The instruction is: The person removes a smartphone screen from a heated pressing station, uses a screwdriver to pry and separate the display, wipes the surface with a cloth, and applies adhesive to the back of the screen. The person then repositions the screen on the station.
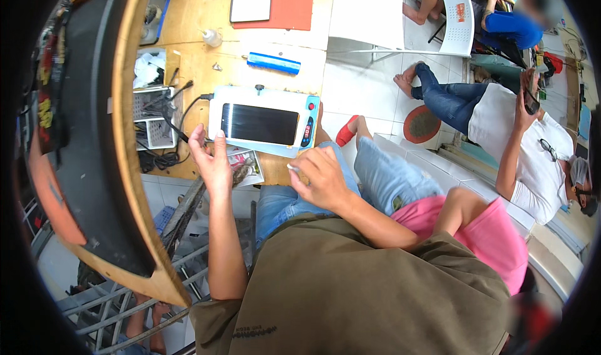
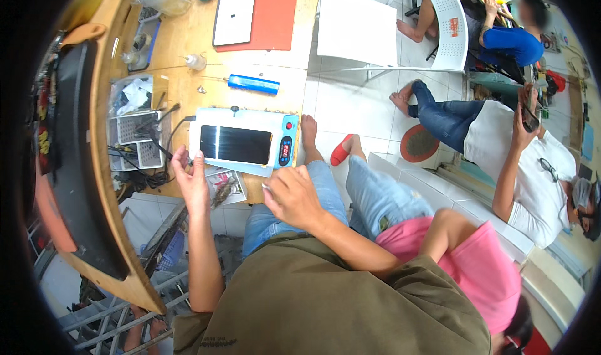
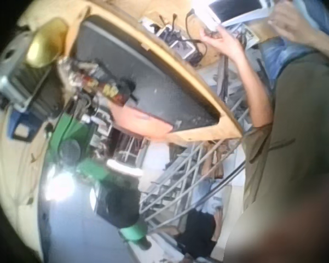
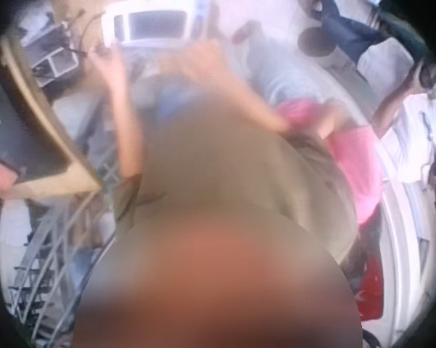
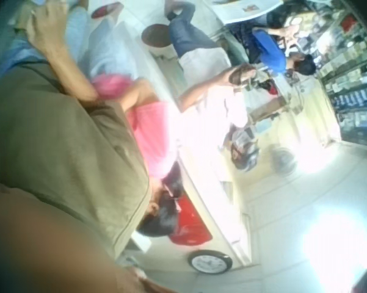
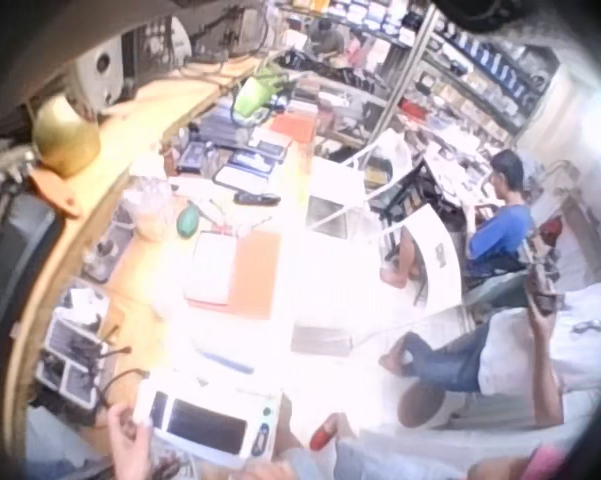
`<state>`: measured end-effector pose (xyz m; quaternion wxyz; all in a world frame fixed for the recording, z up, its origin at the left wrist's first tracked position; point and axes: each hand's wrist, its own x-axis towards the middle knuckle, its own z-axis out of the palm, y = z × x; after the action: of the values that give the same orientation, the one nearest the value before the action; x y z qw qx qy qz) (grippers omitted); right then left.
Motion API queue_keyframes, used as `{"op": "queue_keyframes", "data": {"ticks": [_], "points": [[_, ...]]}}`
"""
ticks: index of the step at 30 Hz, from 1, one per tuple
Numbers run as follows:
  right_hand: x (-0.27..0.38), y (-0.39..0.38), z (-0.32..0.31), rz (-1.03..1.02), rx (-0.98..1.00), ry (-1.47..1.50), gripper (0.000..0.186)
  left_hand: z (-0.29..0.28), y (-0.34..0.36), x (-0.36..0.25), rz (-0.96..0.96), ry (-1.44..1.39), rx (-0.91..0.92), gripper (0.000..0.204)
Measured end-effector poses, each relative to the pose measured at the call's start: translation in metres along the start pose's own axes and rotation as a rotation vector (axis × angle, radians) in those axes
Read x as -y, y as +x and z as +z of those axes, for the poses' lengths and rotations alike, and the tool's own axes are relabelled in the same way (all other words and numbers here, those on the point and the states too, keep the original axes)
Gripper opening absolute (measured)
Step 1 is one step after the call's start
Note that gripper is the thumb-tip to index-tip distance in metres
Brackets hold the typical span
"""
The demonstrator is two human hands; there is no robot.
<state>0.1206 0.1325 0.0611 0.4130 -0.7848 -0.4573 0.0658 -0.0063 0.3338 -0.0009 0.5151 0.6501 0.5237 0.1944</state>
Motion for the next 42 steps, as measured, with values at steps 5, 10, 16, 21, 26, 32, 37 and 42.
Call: {"op": "queue_keyframes", "data": {"ticks": [5,10,16,21,26,32,37,42], "points": [[-0.022,0.000,0.014,0.048,0.085,-0.148,0.024,0.001,0.004,0.004,0.057,0.079,-0.011,0.055],[-0.044,0.039,0.003,-0.097,0.007,-0.189,0.022,0.000,0.006,0.006,0.028,0.125,-0.032,0.059],[-0.061,0.064,-0.015,-0.005,0.009,-0.169,0.020,0.001,0.004,0.011,0.061,0.145,-0.063,0.061],[-0.061,0.035,-0.001,0.025,0.130,-0.118,0.022,0.007,-0.003,0.004,0.013,0.204,-0.148,0.061],[-0.035,0.023,-0.022,-0.260,0.388,0.096,0.017,0.017,-0.024,-0.034,0.056,0.446,-0.268,0.050],[-0.113,0.104,-0.028,0.125,0.204,0.264,0.018,0.021,-0.051,-0.096,0.582,0.803,0.277,0.059],[-0.211,0.220,0.049,0.711,0.262,0.388,0.021,0.031,-0.036,-0.121,0.634,1.061,0.524,0.072],[-0.208,0.285,0.108,0.810,0.128,0.612,0.030,0.036,-0.023,-0.130,0.625,1.167,0.595,0.081]]}}
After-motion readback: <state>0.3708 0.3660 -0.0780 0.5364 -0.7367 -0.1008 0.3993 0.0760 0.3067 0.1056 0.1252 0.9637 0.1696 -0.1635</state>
